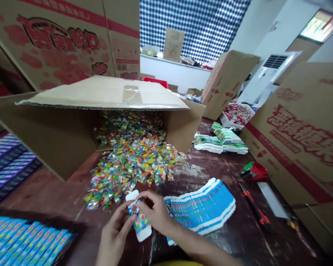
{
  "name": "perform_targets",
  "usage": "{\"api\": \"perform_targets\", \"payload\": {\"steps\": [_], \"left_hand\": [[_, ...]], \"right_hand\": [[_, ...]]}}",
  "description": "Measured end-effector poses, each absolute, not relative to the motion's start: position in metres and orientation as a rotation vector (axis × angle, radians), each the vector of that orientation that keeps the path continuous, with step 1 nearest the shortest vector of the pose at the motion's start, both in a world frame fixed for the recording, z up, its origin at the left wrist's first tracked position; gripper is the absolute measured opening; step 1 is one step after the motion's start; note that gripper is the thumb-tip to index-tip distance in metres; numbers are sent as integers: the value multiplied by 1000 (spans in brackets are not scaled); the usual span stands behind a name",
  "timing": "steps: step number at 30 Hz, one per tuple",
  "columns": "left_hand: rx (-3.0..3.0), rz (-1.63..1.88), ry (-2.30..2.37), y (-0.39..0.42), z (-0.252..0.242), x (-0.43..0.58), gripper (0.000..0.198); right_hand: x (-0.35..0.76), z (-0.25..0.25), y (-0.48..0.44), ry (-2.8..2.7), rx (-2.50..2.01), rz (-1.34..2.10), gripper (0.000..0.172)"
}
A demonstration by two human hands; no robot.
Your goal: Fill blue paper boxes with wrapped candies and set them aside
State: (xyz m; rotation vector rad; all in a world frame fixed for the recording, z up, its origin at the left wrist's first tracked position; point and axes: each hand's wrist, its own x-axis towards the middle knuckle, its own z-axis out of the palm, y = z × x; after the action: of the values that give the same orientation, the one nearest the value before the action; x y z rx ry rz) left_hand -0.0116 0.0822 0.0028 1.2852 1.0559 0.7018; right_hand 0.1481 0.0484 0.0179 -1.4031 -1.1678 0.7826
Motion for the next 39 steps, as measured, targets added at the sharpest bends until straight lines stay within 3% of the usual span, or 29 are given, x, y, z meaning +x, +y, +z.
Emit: {"api": "perform_targets", "payload": {"steps": [3, 7, 12, 19, 27, 34, 39], "left_hand": [[1216, 605, 1001, 84, 9, -12, 48], [1159, 726, 1072, 84, 16, -8, 50], [1063, 824, 1148, 81, 20, -4, 63], [1131, 780, 1170, 83, 24, -10, 61], [1143, 705, 1134, 81, 35, -9, 63], [1138, 708, 1176, 81, 28, -12, 56], [1113, 646, 1116, 84, 26, -13, 62]], "right_hand": [[151, 19, 48, -1217, -1408, 759, 3], [151, 19, 51, -1158, -1313, 827, 4], [150, 22, 56, -1077, -1261, 966, 24], [155, 17, 66, -1008, -1266, 1270, 40], [162, 7, 74, -1036, -1405, 1294, 38], [154, 13, 65, -1180, -1485, 923, 20], [163, 12, 71, -1127, -1450, 1189, 33]]}}
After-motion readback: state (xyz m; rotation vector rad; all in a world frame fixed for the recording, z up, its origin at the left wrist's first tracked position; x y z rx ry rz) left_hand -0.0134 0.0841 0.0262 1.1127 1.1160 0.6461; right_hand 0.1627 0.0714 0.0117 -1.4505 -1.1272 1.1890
